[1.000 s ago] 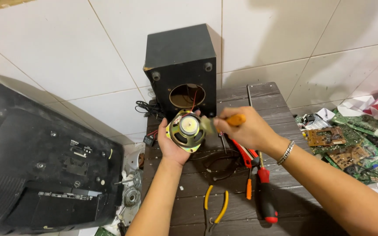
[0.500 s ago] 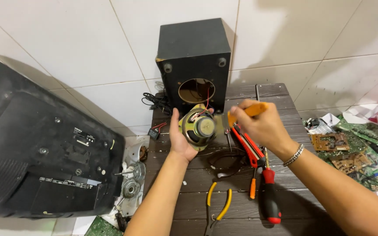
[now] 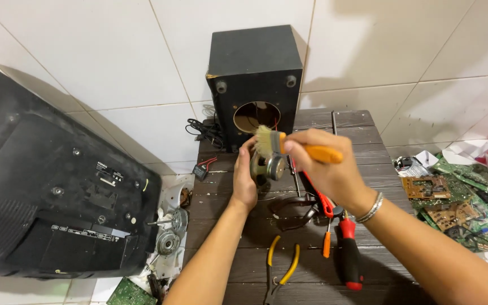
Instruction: Cleaning a speaker driver and the interior of a speaker box using a brush and a utility knife.
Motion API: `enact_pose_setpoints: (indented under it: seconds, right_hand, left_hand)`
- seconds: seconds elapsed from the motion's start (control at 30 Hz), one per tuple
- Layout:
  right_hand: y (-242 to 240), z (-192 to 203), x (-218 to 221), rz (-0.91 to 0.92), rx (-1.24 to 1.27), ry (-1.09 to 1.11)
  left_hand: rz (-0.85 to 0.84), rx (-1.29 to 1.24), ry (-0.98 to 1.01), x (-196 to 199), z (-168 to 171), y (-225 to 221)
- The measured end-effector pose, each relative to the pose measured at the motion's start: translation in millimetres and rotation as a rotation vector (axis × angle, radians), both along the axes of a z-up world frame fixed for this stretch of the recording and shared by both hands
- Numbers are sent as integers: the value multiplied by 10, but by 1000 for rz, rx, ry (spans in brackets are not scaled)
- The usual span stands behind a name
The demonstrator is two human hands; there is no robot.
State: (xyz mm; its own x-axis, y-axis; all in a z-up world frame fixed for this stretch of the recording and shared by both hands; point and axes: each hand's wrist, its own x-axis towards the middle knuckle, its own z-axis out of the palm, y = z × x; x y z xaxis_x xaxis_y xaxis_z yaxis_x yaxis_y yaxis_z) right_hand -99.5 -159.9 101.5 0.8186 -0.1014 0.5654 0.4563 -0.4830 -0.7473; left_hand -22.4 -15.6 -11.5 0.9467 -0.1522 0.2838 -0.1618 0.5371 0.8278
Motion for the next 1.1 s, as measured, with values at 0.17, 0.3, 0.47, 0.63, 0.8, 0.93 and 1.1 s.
enact_pose_setpoints:
  seconds: [0.17, 0.3, 0.47, 0.63, 0.8, 0.93, 1.1]
  right_hand:
    - [35, -101, -88, 284, -169, 108]
    - [-24, -90, -46, 161, -200, 5]
    - [-334, -128, 98, 13, -101, -234]
    - [-750, -276, 89, -82, -185, -165]
    - [-919, -412, 93, -170, -160, -149]
    - [-1028, -490, 115, -166, -235, -183]
    - [-942, -531, 104, -168, -339, -165]
  left_hand:
    - [0, -23, -9, 135, -102, 53]
    - [-11, -86, 1, 101, -50, 34]
    - [-4, -142, 30, 100, -48, 36]
    - [25, -31, -62, 82, -48, 68]
    - [50, 44, -138, 83, -61, 66]
    - [64, 95, -185, 126, -107, 77]
    - [70, 107, -168, 125, -104, 73]
